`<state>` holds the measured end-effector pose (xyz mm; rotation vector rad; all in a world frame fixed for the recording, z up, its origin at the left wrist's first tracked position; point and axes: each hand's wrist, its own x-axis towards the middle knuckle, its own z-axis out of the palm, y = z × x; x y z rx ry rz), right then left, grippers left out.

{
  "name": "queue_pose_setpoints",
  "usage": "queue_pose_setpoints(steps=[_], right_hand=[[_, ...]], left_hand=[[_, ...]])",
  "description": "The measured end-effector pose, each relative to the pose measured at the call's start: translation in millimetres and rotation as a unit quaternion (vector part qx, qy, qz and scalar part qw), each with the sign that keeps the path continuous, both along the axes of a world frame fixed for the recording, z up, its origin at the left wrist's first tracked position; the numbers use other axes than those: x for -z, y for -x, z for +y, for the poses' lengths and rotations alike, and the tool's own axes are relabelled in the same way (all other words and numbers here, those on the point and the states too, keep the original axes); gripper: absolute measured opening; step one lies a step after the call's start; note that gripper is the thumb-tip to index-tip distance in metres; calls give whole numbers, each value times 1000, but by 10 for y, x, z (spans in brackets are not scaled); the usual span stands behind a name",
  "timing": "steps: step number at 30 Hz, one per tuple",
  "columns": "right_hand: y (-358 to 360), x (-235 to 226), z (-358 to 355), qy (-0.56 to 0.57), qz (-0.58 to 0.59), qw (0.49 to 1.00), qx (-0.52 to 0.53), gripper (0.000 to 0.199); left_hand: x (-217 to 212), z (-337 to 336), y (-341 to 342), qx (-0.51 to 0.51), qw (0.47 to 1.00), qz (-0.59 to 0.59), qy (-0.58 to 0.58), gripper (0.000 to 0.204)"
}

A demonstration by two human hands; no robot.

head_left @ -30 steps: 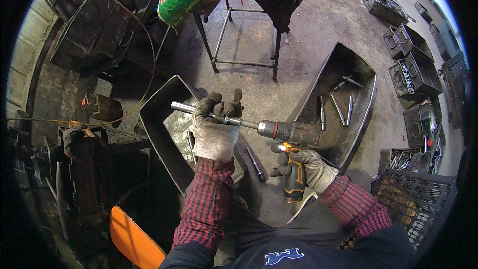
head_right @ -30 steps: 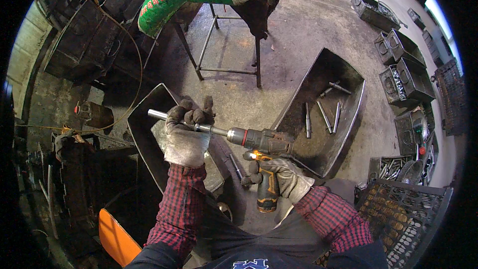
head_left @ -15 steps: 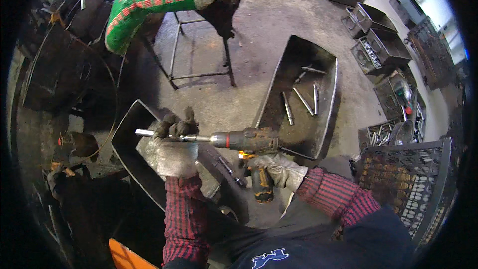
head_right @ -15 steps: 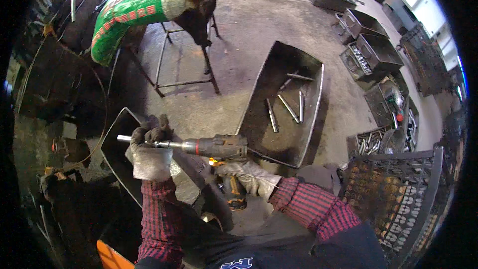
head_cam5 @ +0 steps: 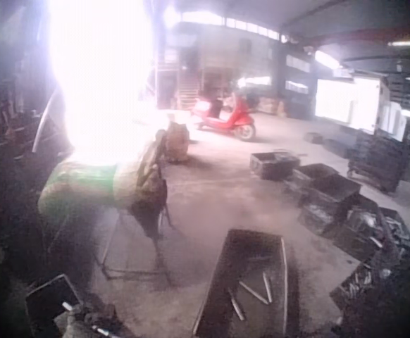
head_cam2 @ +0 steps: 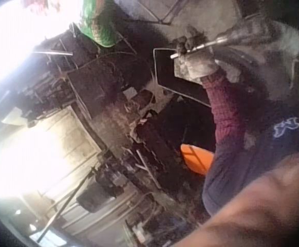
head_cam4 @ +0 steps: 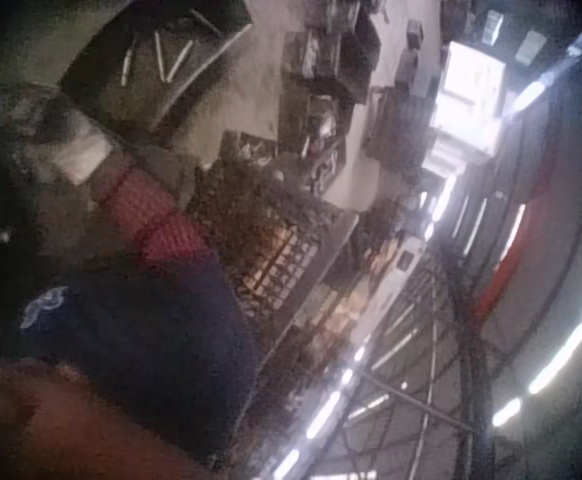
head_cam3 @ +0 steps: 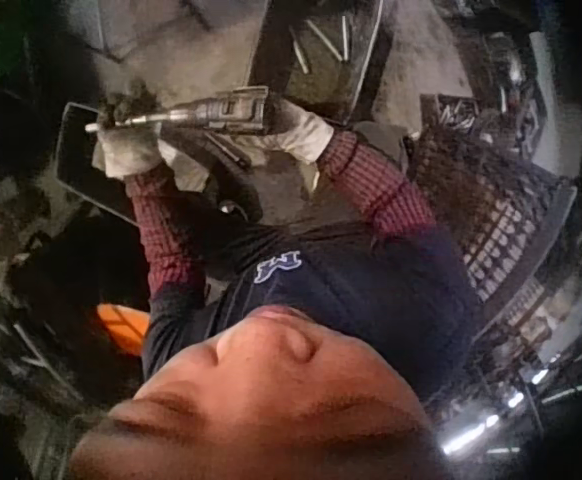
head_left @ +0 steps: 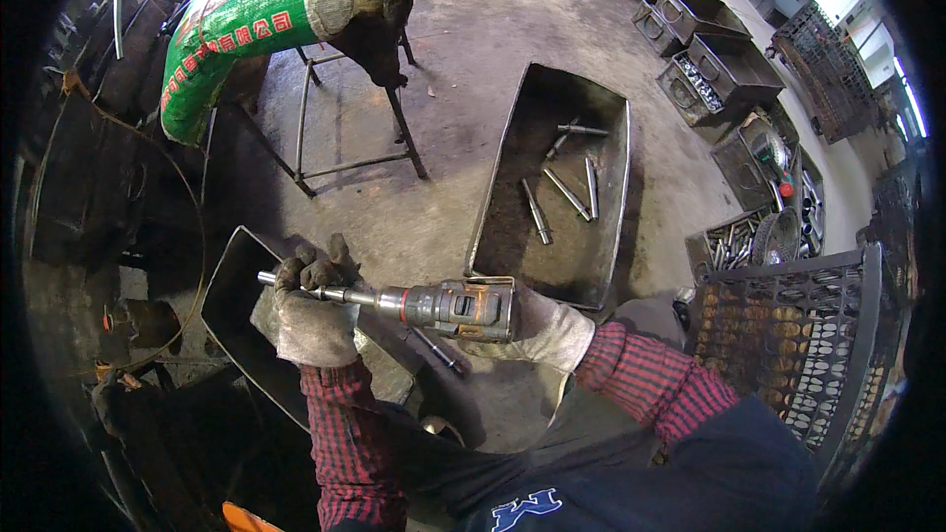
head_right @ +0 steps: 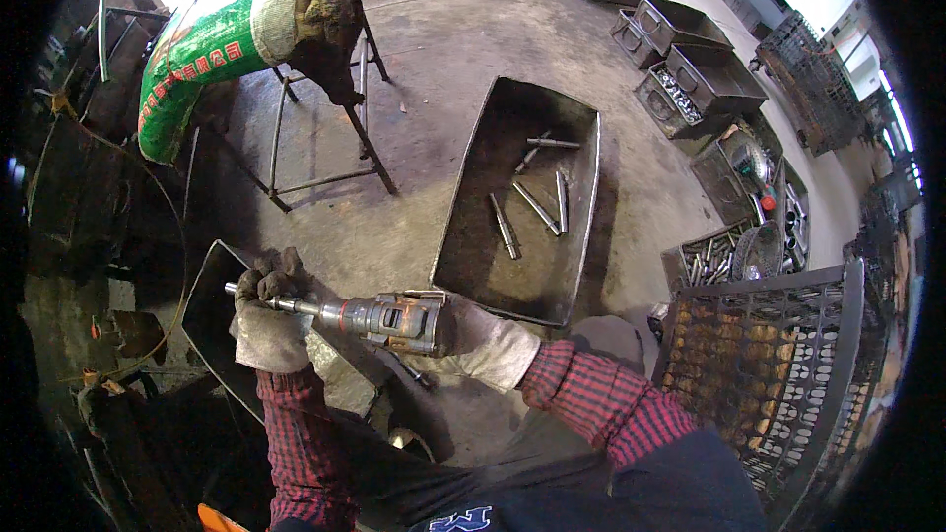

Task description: The person uses a cordless drill to bore holes into metal rods held by hand. They pick rods from a bin, drill each one, and place the finished pieces into a separate metal tray. The person also moves a large bag and repositions a tray during the process.

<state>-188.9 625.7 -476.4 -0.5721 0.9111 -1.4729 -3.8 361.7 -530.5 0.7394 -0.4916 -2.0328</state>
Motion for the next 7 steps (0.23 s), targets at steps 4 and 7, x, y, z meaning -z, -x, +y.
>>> queue_pose_setpoints(steps=[4,7], right_hand=[[15,62,-18,-15,125,992,-13,67],[31,158,17,8,194,981,-5,67]], left_hand=[[-102,55,9,-18,982,-166,82,24],[-27,-91,-25,0,992,76,-104,26]])
